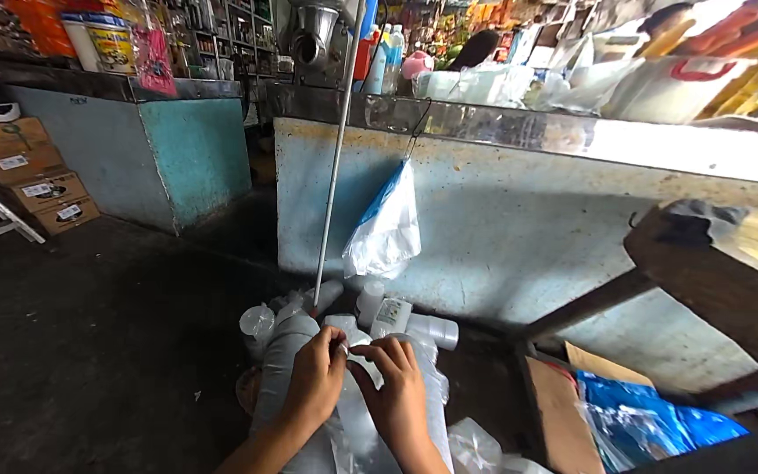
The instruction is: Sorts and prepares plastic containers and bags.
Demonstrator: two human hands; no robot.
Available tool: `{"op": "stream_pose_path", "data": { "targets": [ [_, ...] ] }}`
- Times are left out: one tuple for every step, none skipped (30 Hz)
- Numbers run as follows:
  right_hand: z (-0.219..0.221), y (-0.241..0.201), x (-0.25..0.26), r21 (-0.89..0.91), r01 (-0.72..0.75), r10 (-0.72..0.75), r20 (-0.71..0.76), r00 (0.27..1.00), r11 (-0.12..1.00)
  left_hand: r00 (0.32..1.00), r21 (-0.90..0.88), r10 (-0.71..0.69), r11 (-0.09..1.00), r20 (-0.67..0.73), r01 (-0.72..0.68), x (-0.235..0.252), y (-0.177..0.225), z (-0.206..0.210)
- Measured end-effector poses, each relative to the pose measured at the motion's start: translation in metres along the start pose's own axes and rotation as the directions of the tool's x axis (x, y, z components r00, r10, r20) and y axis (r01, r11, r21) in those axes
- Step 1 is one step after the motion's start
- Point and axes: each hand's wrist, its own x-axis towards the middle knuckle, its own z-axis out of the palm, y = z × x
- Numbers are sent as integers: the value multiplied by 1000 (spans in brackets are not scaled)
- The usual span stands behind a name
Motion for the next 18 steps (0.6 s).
{"op": "stream_pose_path", "data": {
  "targets": [
    [1, -3, -1, -25, 5, -6, -23, 1000, 1000, 1000, -19, -9, 1000, -5, 9, -1, 1, 0],
    [2, -5, -2, -42, 12, -14, -43, 999, 999, 1000, -49, -15, 999, -11, 14, -2, 1, 0],
    [4, -7, -2, -57, 20, -23, -57, 998, 998, 1000, -91, -23, 996, -19, 21, -3, 0, 0],
    [5, -9, -2, -67, 29, -33, -69, 997, 997, 999, -146, -31, 989, -28, 27, -4, 0, -1],
    [6, -9, -2, -62, 37, -42, -73, 996, 997, 999, -200, -39, 979, -37, 31, -6, 0, -1],
    [7, -9, -2, -48, 47, -51, -74, 996, 998, 998, -248, -46, 968, -49, 32, -7, 0, -1],
    [8, -8, -2, -37, 56, -59, -74, 996, 998, 997, -281, -38, 960, -69, 17, -9, -1, 0],
    [9, -8, -2, -35, 64, -66, -81, 995, 997, 996, -299, -18, 954, -89, -10, -10, -2, 0],
    [10, -8, -2, -37, 70, -72, -86, 994, 997, 994, -303, 9, 952, -107, -41, -11, -4, 0],
    [11, -7, -2, -39, 72, -75, -88, 993, 997, 992, -295, 38, 953, -117, -72, -12, -6, 0],
    [11, -6, -2, -42, 68, -71, -82, 994, 997, 991, -278, 67, 956, -116, -97, -13, -9, -1],
    [11, -5, -2, -43, 57, -60, -72, 996, 997, 990, -257, 97, 959, -101, -120, -14, -11, -2],
    [10, -4, -1, -36, 39, -41, -59, 997, 999, 989, -232, 127, 962, -77, -142, -14, -12, -4],
    [9, -2, -1, -12, 16, -16, -43, 999, 1000, 987, -211, 153, 964, -47, -160, -14, -13, -7],
    [7, -1, 0, 26, -13, 14, -18, 1000, 1000, 987, -211, 162, 964, -9, -160, -14, -13, -10],
    [4, 1, 0, 71, -43, 42, 14, 999, 997, 988, -244, 149, 960, 36, -135, -14, -11, -13],
    [2, 2, 1, 123, -77, 71, 54, 996, 989, 990, -301, 112, 950, 90, -80, -14, -8, -17],
    [-1, 3, 2, 180, -121, 102, 112, 988, 976, 988, -363, 59, 932, 146, -2, -13, -5, -21]
  ]
}}
